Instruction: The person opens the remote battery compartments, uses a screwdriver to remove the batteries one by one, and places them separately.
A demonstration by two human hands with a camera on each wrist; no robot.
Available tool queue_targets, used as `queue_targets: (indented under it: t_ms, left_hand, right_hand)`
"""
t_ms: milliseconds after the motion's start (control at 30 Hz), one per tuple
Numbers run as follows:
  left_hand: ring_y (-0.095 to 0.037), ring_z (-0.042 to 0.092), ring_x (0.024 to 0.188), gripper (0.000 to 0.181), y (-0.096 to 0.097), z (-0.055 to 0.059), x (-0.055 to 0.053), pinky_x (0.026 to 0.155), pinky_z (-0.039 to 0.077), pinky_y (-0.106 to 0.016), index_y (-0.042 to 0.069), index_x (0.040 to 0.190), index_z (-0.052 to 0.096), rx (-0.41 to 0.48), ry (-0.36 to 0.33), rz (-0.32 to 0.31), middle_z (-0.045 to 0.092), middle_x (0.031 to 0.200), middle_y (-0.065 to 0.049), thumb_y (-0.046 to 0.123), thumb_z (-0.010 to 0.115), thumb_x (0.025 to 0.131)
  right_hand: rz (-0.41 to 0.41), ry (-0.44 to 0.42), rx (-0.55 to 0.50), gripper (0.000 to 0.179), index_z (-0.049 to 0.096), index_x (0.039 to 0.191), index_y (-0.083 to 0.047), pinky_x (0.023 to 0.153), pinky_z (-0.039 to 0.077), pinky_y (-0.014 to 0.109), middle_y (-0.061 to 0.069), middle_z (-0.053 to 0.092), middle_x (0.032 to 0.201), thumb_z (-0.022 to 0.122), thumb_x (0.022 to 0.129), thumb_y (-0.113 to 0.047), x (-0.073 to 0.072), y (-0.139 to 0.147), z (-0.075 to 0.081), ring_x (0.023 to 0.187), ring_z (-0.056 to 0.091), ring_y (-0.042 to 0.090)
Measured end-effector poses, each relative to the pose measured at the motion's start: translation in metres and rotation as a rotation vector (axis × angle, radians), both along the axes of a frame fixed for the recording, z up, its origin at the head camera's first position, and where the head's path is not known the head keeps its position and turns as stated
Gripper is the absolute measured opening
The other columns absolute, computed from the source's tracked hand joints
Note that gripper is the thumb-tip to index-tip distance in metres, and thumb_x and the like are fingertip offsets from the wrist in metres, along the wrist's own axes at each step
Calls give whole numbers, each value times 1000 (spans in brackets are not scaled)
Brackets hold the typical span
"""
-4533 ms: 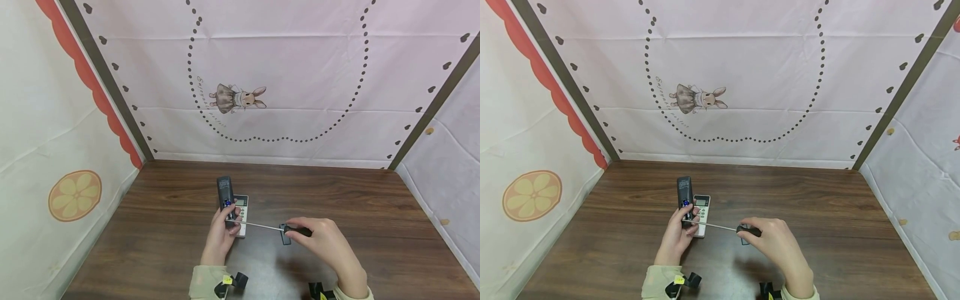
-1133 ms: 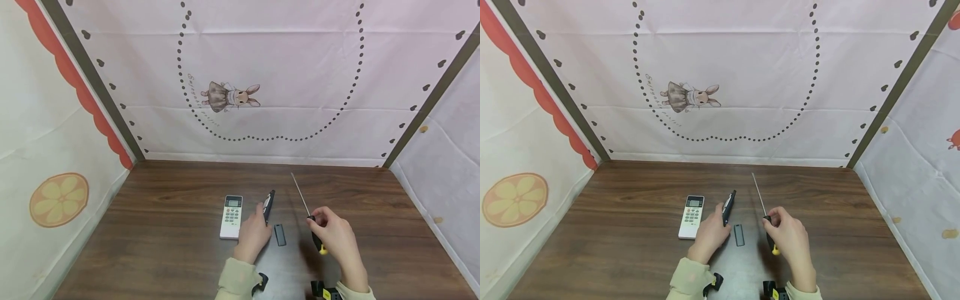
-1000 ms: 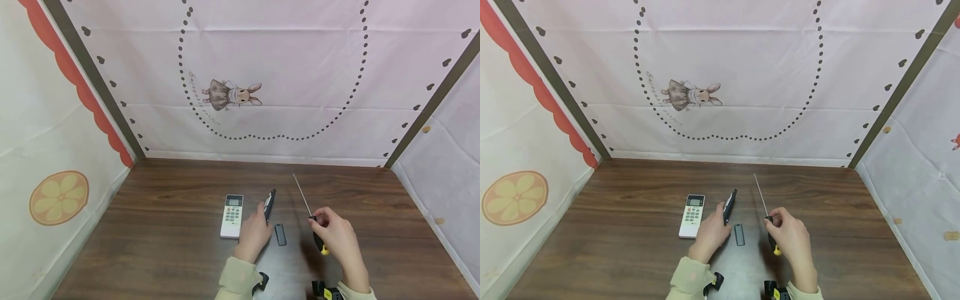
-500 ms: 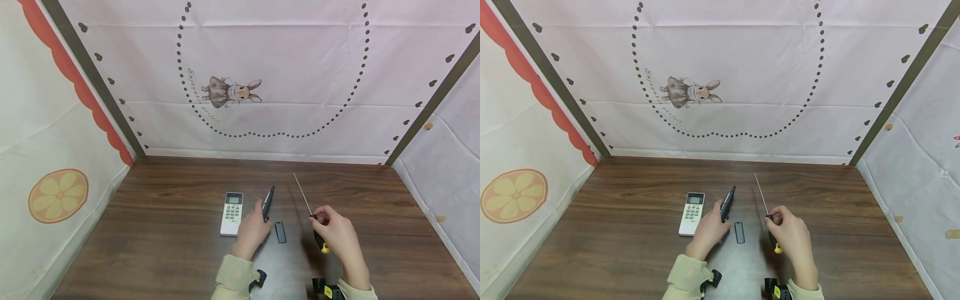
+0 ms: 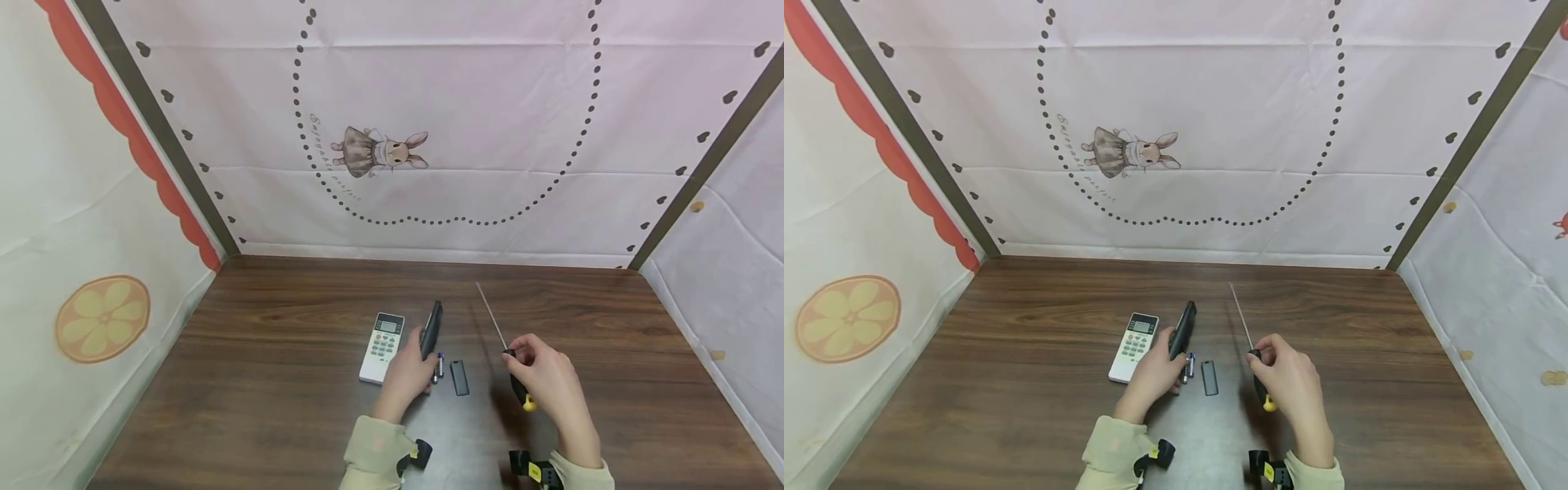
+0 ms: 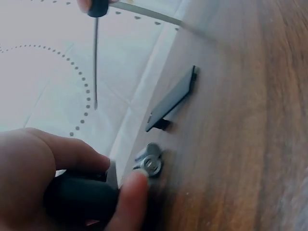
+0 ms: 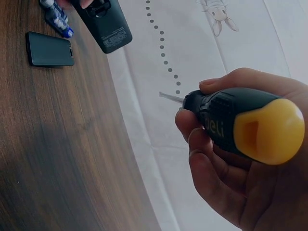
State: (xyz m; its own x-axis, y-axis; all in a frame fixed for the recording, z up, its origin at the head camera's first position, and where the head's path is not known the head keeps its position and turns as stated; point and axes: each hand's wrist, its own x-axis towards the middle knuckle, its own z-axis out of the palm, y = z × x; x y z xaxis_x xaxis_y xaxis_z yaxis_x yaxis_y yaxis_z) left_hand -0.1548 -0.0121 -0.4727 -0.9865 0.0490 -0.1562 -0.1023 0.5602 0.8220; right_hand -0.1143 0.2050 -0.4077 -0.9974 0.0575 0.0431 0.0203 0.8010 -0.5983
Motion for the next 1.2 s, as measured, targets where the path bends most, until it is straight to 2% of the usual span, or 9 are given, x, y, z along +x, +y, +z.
queue_targets:
  t_ms: [133,300,433,633,733,967,1200]
  left_hand:
    - [-15,53,40,53,1,1,2,38,44,-26,16,136,28,45,-32,-23,54,64,-4,22,49,88]
    - [-16,51,38,48,2,2,6,37,41,-28,10,130,34,-6,-44,-12,54,58,-2,30,48,89]
    - [-16,50,39,44,3,2,9,37,38,-28,7,123,39,-103,-47,-18,52,58,-2,35,46,90]
    - [-17,47,48,41,3,4,14,39,33,-32,5,107,49,-366,-7,-44,50,60,-2,41,48,87]
    - [-17,47,51,43,4,5,17,41,32,-32,6,111,49,-430,10,-58,52,64,-3,40,52,85]
    - [-19,50,56,48,1,6,20,43,33,-33,7,120,46,-472,35,-70,60,74,-9,37,55,83]
    - [-18,50,58,63,-3,4,24,43,35,-32,7,134,38,-540,46,-100,63,82,-11,41,55,83]
  right_hand:
    - [1,2,9,31,59,96,-15,58,39,28,-6,58,75,61,81,-42,0,3,3,64,50,11]
    - [-4,-8,6,32,59,96,-15,58,38,28,-6,58,74,61,81,-43,0,6,3,64,50,11]
    - [-4,-12,12,31,59,96,-16,59,39,27,-7,58,74,61,81,-43,0,7,0,65,50,11]
    - [2,-13,25,32,59,96,-16,59,39,27,-7,59,75,61,80,-44,0,7,-2,66,51,11]
    - [4,-37,23,34,58,97,-16,58,39,27,-6,59,77,60,80,-45,-1,7,0,65,50,11]
    - [23,-101,2,34,58,98,-13,55,38,27,-4,59,79,61,81,-43,-3,4,1,63,49,11]
    - [30,-173,-15,35,56,97,-13,54,38,28,-3,57,77,62,80,-43,-4,4,-6,62,49,12]
